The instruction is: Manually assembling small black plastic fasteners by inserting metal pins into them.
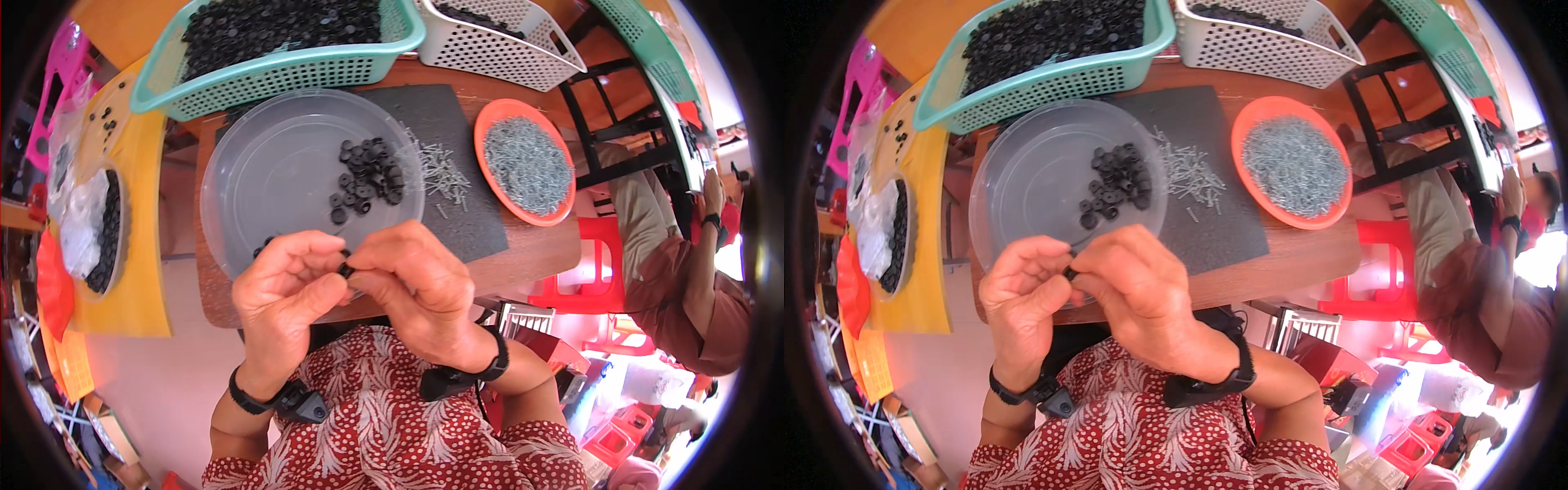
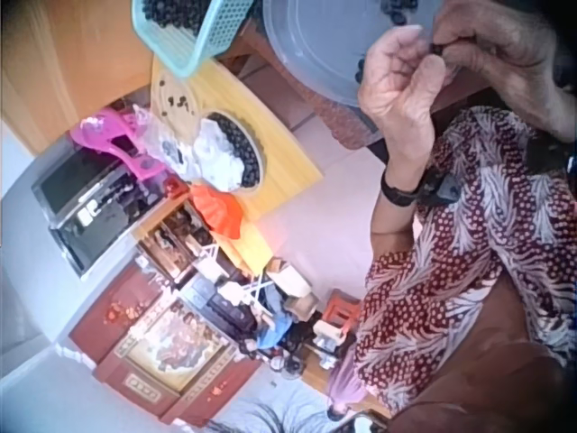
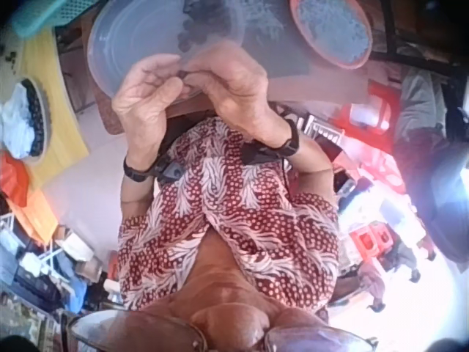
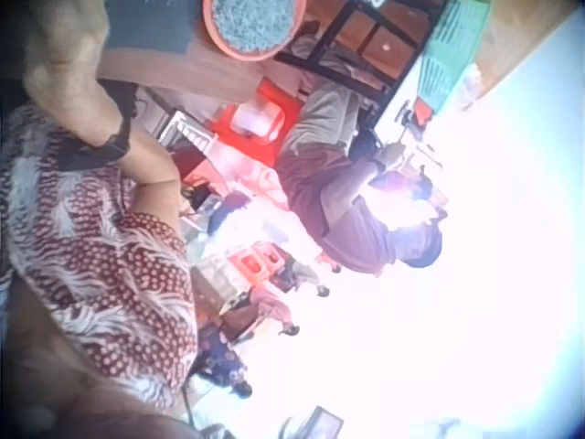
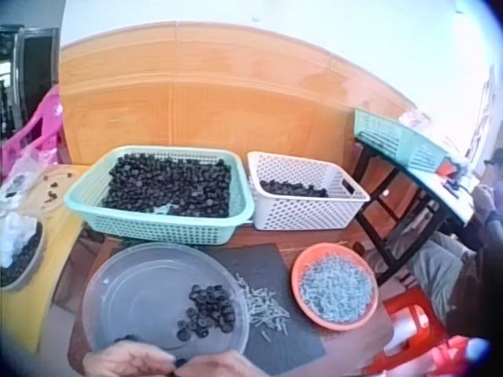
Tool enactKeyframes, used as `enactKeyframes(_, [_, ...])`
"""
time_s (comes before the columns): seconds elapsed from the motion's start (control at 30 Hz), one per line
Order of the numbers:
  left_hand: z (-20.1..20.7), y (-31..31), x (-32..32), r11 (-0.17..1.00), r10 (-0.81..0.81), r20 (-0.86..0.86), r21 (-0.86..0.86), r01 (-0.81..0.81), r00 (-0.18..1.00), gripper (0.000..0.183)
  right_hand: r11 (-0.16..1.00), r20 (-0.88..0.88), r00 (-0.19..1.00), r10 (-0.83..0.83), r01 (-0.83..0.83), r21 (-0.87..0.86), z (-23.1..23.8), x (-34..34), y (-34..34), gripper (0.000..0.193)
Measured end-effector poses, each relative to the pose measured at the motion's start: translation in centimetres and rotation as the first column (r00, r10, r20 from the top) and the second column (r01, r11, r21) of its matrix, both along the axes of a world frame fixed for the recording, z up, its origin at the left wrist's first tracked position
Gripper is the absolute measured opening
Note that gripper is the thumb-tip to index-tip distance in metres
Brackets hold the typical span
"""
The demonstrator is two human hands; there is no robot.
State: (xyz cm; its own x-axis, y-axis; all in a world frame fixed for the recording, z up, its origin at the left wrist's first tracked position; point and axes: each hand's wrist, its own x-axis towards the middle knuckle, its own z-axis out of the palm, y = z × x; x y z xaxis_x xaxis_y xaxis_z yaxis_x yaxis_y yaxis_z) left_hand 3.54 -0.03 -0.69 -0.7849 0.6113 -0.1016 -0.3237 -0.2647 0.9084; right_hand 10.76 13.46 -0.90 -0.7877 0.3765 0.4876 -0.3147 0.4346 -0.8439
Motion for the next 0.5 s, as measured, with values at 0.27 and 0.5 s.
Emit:
enactKeyframes(0.27, [0.4,-0.2,-0.8,0.983,-0.108,-0.168,-0.168,0.08,0.98,0.027,0.941,-0.097,0.995,-0.031,0.062,0.332,-0.2,0.1,0.9,0.028])
enactKeyframes(0.5, [0.1,-1.0,-1.5,0.975,-0.167,-0.084,-0.162,0.152,0.982,0.02,0.847,-0.008,0.974,-0.225,0.2,0.492,-0.6,1.8,5.6,0.023])
